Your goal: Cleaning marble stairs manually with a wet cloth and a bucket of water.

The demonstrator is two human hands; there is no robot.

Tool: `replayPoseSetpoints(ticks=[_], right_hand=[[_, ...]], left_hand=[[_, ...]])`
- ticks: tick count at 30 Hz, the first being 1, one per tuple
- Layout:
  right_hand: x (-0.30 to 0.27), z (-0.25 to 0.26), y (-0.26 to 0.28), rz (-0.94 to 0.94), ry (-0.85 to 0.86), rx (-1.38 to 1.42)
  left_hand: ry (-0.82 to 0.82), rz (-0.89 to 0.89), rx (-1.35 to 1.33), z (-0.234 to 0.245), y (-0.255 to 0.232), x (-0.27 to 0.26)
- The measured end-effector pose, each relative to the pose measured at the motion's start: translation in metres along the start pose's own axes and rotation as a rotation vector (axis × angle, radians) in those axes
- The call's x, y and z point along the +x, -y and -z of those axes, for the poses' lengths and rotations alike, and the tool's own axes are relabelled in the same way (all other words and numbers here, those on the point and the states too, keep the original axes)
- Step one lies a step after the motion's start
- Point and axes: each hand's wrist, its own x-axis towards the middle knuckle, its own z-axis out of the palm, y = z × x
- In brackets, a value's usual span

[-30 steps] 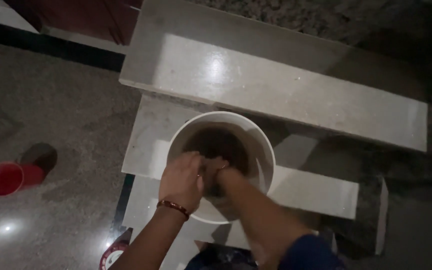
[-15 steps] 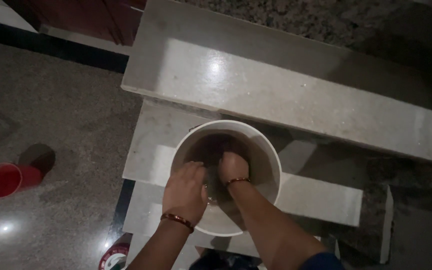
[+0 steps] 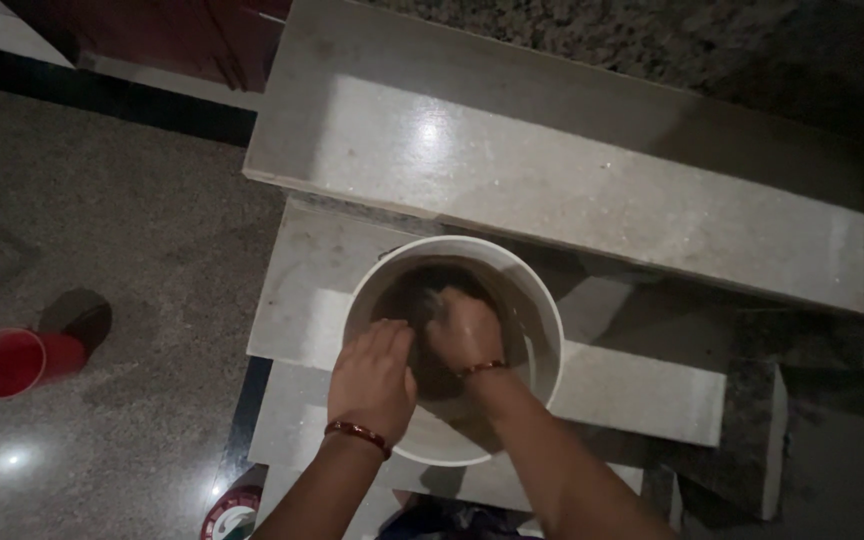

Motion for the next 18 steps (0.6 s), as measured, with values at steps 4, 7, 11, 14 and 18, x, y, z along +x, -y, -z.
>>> replayPoseSetpoints(ticks=[4, 7, 11, 14, 18], right_hand=[[-0.002, 0.013, -0.001, 0.031, -0.229, 0.083], [0.044, -0.043, -0.042, -0.049, 0.112, 0.053], [0.072, -0.095, -0.062, 0.093, 0.438, -0.120], [0.083, -0.150, -0.093, 0.092, 0.573, -0.154], [0.087, -0.133, -0.095, 0.117, 0.545, -0.054]], left_hand=[[-0.051, -0.006, -0.007, -0.006, 0.002, -0.001], [0.006, 0.012, -0.012, 0.006, -0.004, 0.000], [0.006, -0.004, 0.027, 0.000, 0.000, 0.003], [0.077, 0.082, -0.002, 0.005, -0.003, 0.001], [0.087, 0.068, 0.024, 0.012, -0.005, 0.003]])
